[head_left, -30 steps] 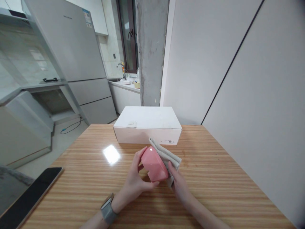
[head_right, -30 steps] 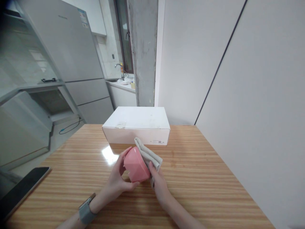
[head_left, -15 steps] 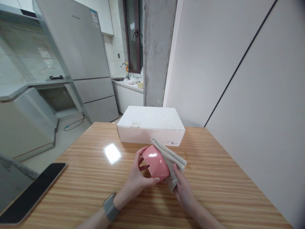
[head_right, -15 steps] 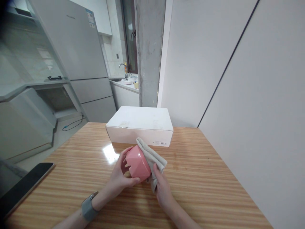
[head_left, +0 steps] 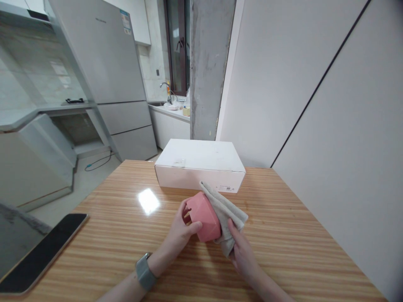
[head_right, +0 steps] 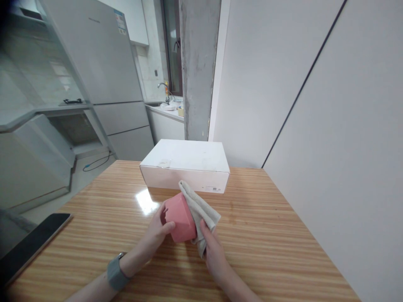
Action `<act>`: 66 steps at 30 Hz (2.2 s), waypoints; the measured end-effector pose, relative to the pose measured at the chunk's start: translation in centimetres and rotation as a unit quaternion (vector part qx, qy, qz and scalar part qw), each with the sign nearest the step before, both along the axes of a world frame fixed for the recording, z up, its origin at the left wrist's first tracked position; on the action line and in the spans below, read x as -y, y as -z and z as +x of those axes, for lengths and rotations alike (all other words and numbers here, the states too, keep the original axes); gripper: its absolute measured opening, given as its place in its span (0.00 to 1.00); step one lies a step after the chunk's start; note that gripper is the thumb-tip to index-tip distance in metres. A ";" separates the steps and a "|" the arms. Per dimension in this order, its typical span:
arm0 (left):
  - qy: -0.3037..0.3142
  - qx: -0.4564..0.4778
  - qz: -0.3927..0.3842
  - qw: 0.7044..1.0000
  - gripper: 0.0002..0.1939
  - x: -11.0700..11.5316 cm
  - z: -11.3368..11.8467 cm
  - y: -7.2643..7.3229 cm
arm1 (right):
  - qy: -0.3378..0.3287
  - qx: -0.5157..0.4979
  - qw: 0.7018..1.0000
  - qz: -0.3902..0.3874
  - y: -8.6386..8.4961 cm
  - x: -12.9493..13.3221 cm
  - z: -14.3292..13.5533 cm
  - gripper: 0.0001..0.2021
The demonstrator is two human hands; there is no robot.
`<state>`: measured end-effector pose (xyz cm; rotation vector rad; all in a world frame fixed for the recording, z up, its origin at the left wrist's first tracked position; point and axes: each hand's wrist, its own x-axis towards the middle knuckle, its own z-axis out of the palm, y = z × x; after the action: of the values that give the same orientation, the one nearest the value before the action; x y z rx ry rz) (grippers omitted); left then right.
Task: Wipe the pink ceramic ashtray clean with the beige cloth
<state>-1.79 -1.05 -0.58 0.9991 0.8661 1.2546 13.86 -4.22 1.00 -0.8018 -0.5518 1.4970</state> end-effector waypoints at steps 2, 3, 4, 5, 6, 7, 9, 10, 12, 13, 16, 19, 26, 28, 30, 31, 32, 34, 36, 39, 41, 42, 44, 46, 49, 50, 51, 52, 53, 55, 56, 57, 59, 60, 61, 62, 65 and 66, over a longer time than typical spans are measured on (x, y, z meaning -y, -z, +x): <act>0.001 0.022 -0.027 0.999 0.40 0.2 0.2 -0.1 | -0.004 0.009 1.000 0.004 0.0 0.2 0.0 0.20; 0.005 0.034 -0.040 0.999 0.39 0.3 0.2 -0.1 | -0.011 0.011 1.000 0.008 0.0 0.2 0.0 0.20; 0.008 0.043 -0.051 0.998 0.39 0.4 0.3 -0.1 | -0.019 0.013 1.000 0.011 0.0 0.3 0.0 0.19; 0.012 0.051 -0.059 0.997 0.39 0.5 0.4 -0.1 | -0.026 0.015 0.999 0.012 0.0 0.3 0.1 0.19; 0.012 0.056 -0.066 0.996 0.40 0.6 0.4 -0.2 | -0.031 0.016 0.999 0.013 0.1 0.4 0.1 0.18; 0.011 0.060 -0.073 0.995 0.39 0.7 0.5 -0.3 | -0.034 0.017 0.999 0.012 0.1 0.4 0.1 0.18; 0.009 0.076 -0.087 0.993 0.39 0.9 0.6 -0.5 | -0.037 0.022 0.999 0.010 0.2 0.4 0.3 0.17; 0.010 0.087 -0.092 0.992 0.39 0.9 0.6 -0.6 | -0.037 0.024 0.999 0.011 0.3 0.5 0.4 0.16; 0.029 0.111 -0.105 0.988 0.38 1.0 0.7 -0.7 | -0.038 0.033 0.999 0.015 0.4 0.5 0.5 0.15; 0.044 0.123 -0.117 0.985 0.37 1.0 0.7 -0.7 | -0.039 0.038 0.998 0.019 0.5 0.5 0.6 0.15; 0.088 0.153 -0.158 0.972 0.37 0.7 0.6 0.0 | -0.047 0.053 0.997 0.030 0.8 0.6 0.9 0.15; 0.103 0.171 -0.177 0.964 0.38 0.3 0.4 0.8 | -0.055 0.061 0.996 0.028 1.0 0.7 1.1 0.15; 0.142 0.219 -0.243 0.934 0.37 0.2 0.4 0.3 | -0.080 0.057 0.994 0.037 -0.1 0.4 1.4 0.22; 0.146 0.225 -0.245 0.931 0.36 0.3 0.4 -0.1 | -0.088 0.060 0.994 0.035 -0.3 0.3 1.4 0.23; 0.154 0.228 -0.256 0.927 0.36 0.3 0.4 -0.4 | -0.097 0.065 0.993 0.033 -0.4 0.4 1.6 0.23; 0.159 0.229 -0.263 0.923 0.37 0.3 0.3 -0.5 | -0.100 0.068 0.992 0.035 -0.3 0.5 1.7 0.23; 0.163 0.231 -0.271 0.920 0.37 0.3 0.3 -0.6 | -0.102 0.069 0.992 0.039 -0.3 0.5 1.7 0.22; 0.172 0.235 -0.280 0.915 0.37 0.3 0.1 -0.9 | -0.098 0.067 0.992 0.046 -0.1 0.7 1.8 0.21; 0.178 0.242 -0.274 0.914 0.36 0.3 0.1 -1.2 | -0.088 0.061 0.993 0.044 -0.1 0.7 1.8 0.20; 0.172 0.251 -0.260 0.916 0.34 0.3 0.1 -1.6 | -0.066 0.037 0.997 0.020 -0.5 0.4 1.5 0.21; 0.159 0.254 -0.243 0.923 0.32 0.3 0.1 -1.8 | -0.050 0.023 0.998 0.003 -0.9 0.2 1.3 0.21; 0.153 0.253 -0.231 0.927 0.32 0.3 0.1 -1.8 | -0.042 0.016 0.999 -0.005 -1.0 0.0 1.2 0.21; 0.142 0.245 -0.203 0.937 0.30 0.3 0.2 -1.8 | -0.035 0.000 0.999 -0.015 -1.2 -0.2 1.1 0.21; 0.132 0.223 -0.178 0.949 0.30 0.3 0.2 -1.6 | -0.035 -0.015 0.999 -0.022 -1.2 -0.4 1.0 0.21; 0.110 0.184 -0.147 0.966 0.31 0.5 0.2 -1.3 | -0.034 -0.028 0.999 -0.032 -1.2 -0.5 0.9 0.21; 0.104 0.176 -0.136 0.969 0.32 0.6 0.3 -1.3 | -0.029 -0.030 0.998 -0.036 -1.2 -0.5 0.9 0.21; 0.099 0.172 -0.122 0.972 0.32 0.7 0.3 -1.4 | -0.026 -0.030 0.998 -0.040 -1.2 -0.5 0.9 0.21; 0.094 0.170 -0.109 0.975 0.32 0.8 0.3 -1.4 | -0.024 -0.030 0.998 -0.043 -1.2 -0.5 0.9 0.20; 0.090 0.169 -0.098 0.977 0.33 0.9 0.4 -1.6 | -0.023 -0.027 0.998 -0.044 -1.1 -0.5 0.8 0.20; 0.078 0.164 -0.086 0.980 0.34 1.0 0.5 -1.8 | -0.023 -0.018 0.999 -0.044 -1.1 -0.4 0.7 0.21; 0.072 0.158 -0.085 0.981 0.34 1.1 0.5 -1.8 | -0.021 -0.014 0.999 -0.043 -1.1 -0.4 0.7 0.21; 0.068 0.150 -0.083 0.983 0.34 1.2 0.5 -1.8 | -0.019 -0.009 0.999 -0.042 -1.1 -0.4 0.6 0.21; 0.061 0.131 -0.076 0.987 0.32 1.2 0.5 -1.8 | -0.013 -0.001 0.999 -0.037 -1.1 -0.3 0.5 0.21; 0.058 0.123 -0.071 0.988 0.32 1.3 0.5 -1.8 | -0.011 0.003 0.999 -0.032 -1.1 -0.3 0.4 0.20; 0.055 0.118 -0.066 0.989 0.32 1.3 0.5 -1.8 | -0.011 0.006 1.000 -0.027 -1.1 -0.3 0.3 0.20; 0.053 0.116 -0.062 0.990 0.32 1.3 0.5 -1.8 | -0.011 0.008 1.000 -0.020 -1.1 -0.2 0.3 0.20; 0.049 0.115 -0.043 0.991 0.34 1.4 0.5 -2.0 | -0.015 0.016 1.000 0.004 -1.3 -0.2 0.2 0.17; 0.049 0.113 -0.034 0.992 0.34 1.4 0.5 -2.1 | -0.016 0.018 1.000 0.013 -1.4 -0.2 0.2 0.17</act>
<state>-1.33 -2.43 1.54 0.8188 0.6716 1.2190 14.03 -4.02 2.37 -0.8033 -0.6124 1.5051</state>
